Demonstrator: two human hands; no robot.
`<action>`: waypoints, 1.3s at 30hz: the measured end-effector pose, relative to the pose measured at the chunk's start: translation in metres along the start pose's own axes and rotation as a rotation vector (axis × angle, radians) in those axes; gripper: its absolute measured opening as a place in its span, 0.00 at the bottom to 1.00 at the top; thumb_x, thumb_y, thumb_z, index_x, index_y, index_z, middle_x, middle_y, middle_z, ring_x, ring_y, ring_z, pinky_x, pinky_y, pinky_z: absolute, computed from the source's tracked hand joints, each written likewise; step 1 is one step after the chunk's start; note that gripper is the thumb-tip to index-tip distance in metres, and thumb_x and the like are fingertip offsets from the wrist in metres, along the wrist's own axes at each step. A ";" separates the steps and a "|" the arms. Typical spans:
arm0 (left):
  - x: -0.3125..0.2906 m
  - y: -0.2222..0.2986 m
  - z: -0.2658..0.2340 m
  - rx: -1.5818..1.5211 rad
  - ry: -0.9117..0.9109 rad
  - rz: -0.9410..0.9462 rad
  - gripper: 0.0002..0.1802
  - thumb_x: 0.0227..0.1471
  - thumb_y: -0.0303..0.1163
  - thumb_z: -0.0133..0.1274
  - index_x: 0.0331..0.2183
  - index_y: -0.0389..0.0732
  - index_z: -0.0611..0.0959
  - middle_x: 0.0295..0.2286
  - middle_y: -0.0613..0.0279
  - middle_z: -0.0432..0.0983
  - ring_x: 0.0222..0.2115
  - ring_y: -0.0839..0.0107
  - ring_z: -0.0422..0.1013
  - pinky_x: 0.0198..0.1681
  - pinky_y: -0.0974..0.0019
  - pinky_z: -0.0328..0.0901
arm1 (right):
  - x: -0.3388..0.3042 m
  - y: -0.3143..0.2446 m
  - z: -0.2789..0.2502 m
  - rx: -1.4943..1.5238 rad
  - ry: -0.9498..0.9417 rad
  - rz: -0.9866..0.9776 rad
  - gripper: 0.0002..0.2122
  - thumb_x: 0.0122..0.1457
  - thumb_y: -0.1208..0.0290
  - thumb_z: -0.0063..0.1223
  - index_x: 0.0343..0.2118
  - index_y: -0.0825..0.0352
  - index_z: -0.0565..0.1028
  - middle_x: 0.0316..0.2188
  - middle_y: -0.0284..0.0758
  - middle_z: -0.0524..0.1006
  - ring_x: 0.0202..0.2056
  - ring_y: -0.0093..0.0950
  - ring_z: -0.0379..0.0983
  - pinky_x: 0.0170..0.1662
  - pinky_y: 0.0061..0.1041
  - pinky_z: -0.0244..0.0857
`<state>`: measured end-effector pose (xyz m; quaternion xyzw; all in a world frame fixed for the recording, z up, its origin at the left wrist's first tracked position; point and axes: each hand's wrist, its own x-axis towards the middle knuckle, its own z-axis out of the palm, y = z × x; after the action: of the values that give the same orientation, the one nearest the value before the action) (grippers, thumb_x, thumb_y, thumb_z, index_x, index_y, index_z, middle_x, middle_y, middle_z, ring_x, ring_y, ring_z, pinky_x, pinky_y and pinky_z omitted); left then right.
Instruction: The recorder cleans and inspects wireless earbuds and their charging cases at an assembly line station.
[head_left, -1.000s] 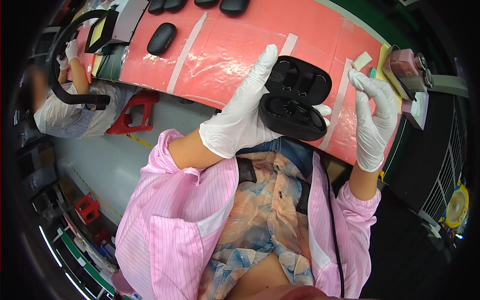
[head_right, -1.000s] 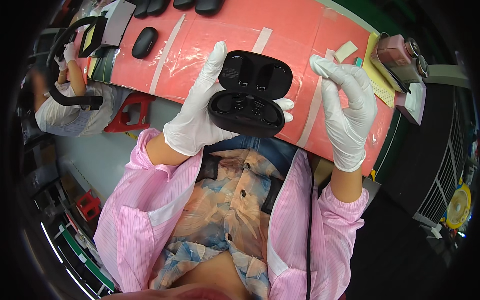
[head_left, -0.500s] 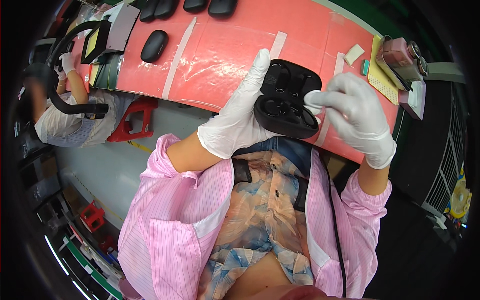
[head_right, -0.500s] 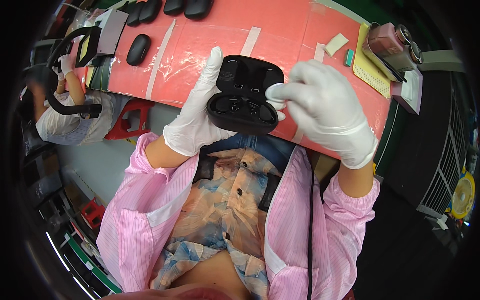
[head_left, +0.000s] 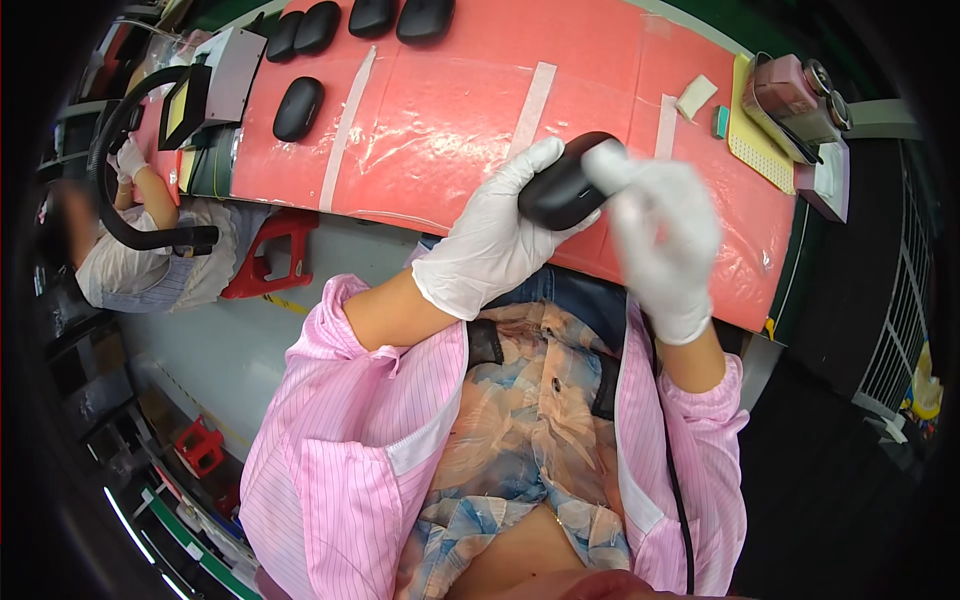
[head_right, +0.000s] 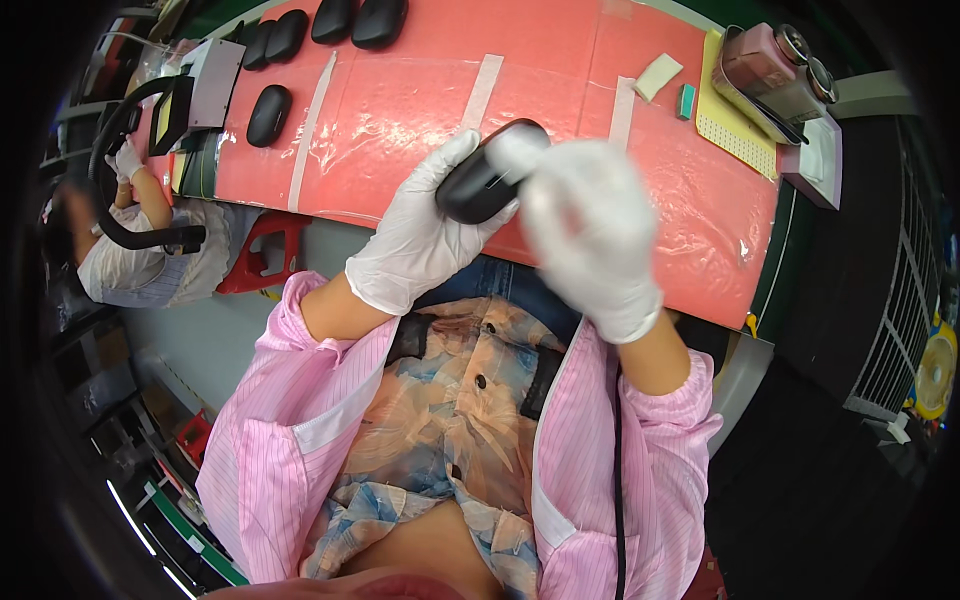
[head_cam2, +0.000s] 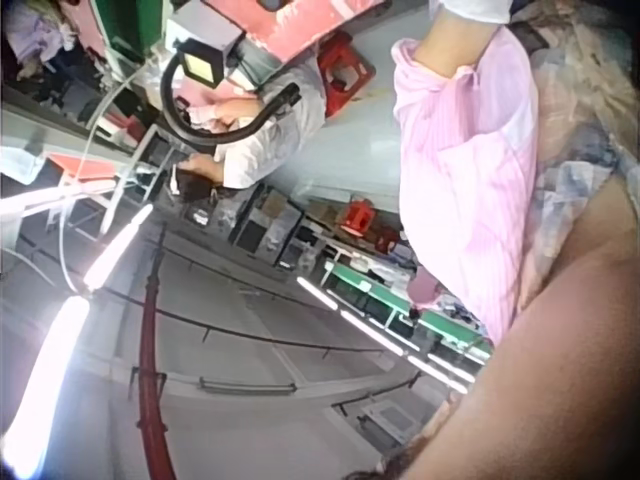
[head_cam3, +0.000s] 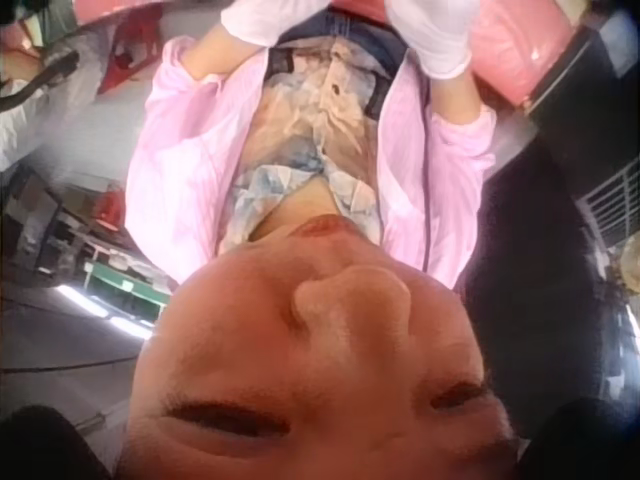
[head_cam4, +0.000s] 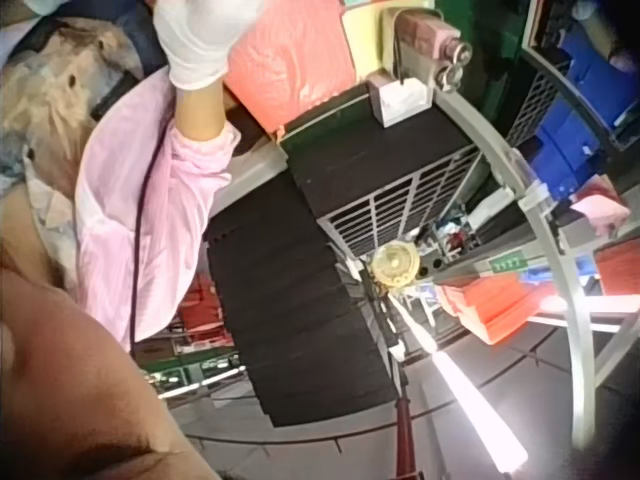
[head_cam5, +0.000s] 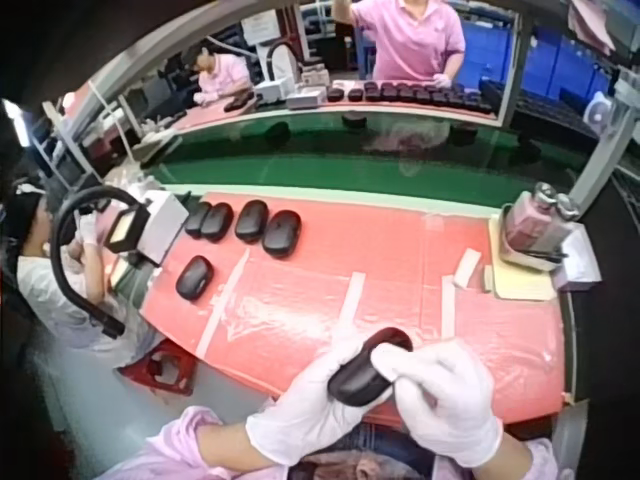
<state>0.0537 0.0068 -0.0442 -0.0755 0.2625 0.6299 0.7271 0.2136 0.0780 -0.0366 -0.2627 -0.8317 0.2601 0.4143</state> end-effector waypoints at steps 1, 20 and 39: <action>0.002 0.000 -0.010 -0.063 -0.086 -0.061 0.20 0.61 0.37 0.47 0.47 0.31 0.74 0.42 0.49 0.76 0.42 0.61 0.75 0.49 0.61 0.73 | 0.000 -0.014 0.005 -0.051 -0.082 -0.125 0.14 0.47 0.84 0.55 0.38 0.66 0.81 0.29 0.32 0.74 0.27 0.25 0.70 0.32 0.23 0.63; -0.006 -0.003 0.011 0.063 -0.080 -0.113 0.26 0.57 0.34 0.52 0.56 0.37 0.68 0.46 0.49 0.74 0.41 0.57 0.76 0.40 0.63 0.76 | -0.010 0.017 -0.001 0.884 0.299 0.798 0.13 0.62 0.78 0.47 0.48 0.75 0.74 0.41 0.35 0.76 0.42 0.20 0.72 0.49 0.21 0.65; -0.004 -0.003 0.004 1.529 -0.182 1.245 0.43 0.40 0.27 0.68 0.58 0.37 0.68 0.37 0.56 0.80 0.37 0.64 0.78 0.40 0.68 0.72 | -0.024 -0.003 0.014 1.019 -0.071 0.805 0.10 0.60 0.78 0.47 0.42 0.69 0.77 0.28 0.32 0.73 0.26 0.21 0.66 0.31 0.20 0.60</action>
<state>0.0570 0.0049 -0.0397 0.6143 0.5345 0.5641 0.1369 0.2137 0.0575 -0.0551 -0.3154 -0.4539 0.7656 0.3292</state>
